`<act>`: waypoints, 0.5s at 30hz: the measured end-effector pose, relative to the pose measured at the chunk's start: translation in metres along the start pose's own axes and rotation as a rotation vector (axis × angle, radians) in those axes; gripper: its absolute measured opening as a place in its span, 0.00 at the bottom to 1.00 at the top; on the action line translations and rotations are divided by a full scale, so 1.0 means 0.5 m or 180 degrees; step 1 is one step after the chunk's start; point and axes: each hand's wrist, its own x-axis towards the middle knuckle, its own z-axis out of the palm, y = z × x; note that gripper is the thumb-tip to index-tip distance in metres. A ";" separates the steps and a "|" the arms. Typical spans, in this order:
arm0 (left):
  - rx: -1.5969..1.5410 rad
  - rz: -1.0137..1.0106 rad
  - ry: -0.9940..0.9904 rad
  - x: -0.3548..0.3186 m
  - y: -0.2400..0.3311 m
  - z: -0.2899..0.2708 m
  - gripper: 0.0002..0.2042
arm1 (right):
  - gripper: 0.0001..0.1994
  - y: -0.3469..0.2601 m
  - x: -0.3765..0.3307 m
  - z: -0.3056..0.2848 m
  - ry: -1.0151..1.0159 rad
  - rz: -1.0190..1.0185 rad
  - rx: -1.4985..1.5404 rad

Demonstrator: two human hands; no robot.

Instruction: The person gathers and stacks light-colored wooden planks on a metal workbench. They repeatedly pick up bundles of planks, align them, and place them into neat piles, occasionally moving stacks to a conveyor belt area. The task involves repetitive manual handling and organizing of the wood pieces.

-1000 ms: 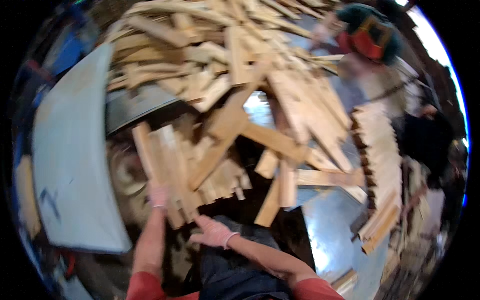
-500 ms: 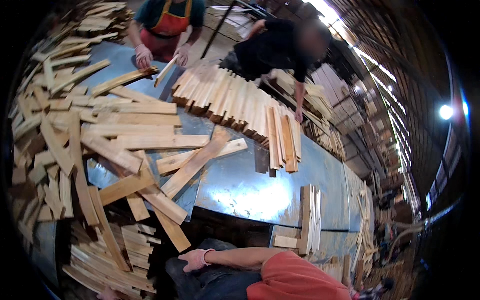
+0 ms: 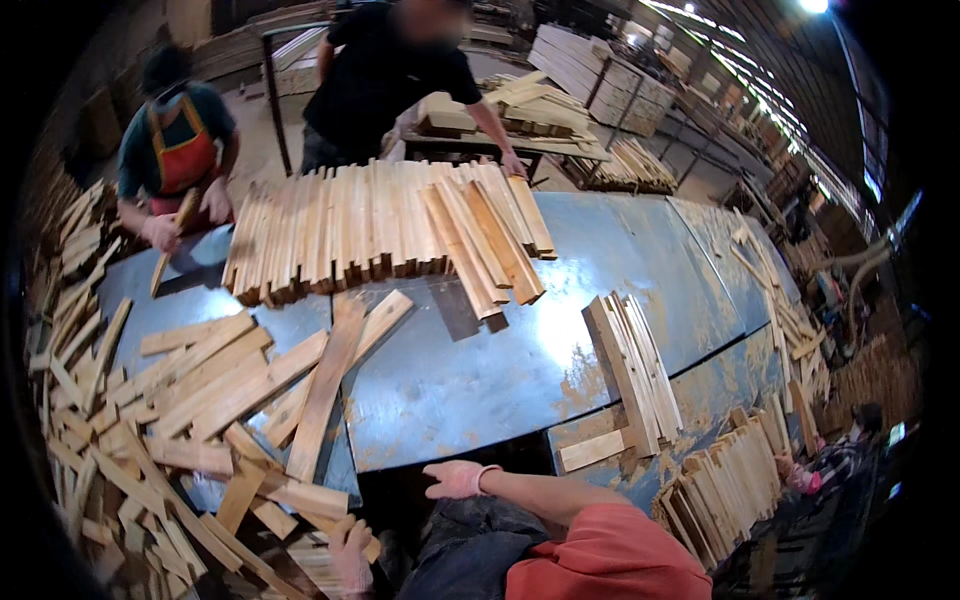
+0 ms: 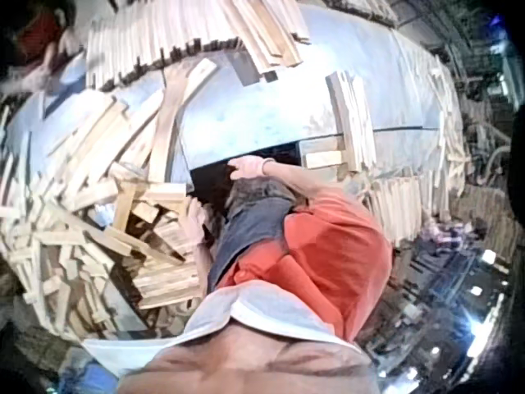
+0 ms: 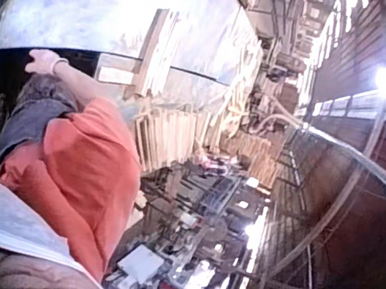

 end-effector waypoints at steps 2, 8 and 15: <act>0.0719 0.0428 -0.0481 0.093 -0.027 0.109 0.17 | 0.33 0.055 -0.011 -0.120 0.0185 0.0316 -0.0102; 0.1329 -0.0362 -0.1309 0.261 0.007 0.512 0.27 | 0.43 0.363 0.001 -0.476 0.2497 0.0900 0.0527; 0.1679 -0.0576 -0.1576 0.450 -0.002 0.917 0.36 | 0.54 0.519 0.024 -0.816 0.3070 0.1339 0.1083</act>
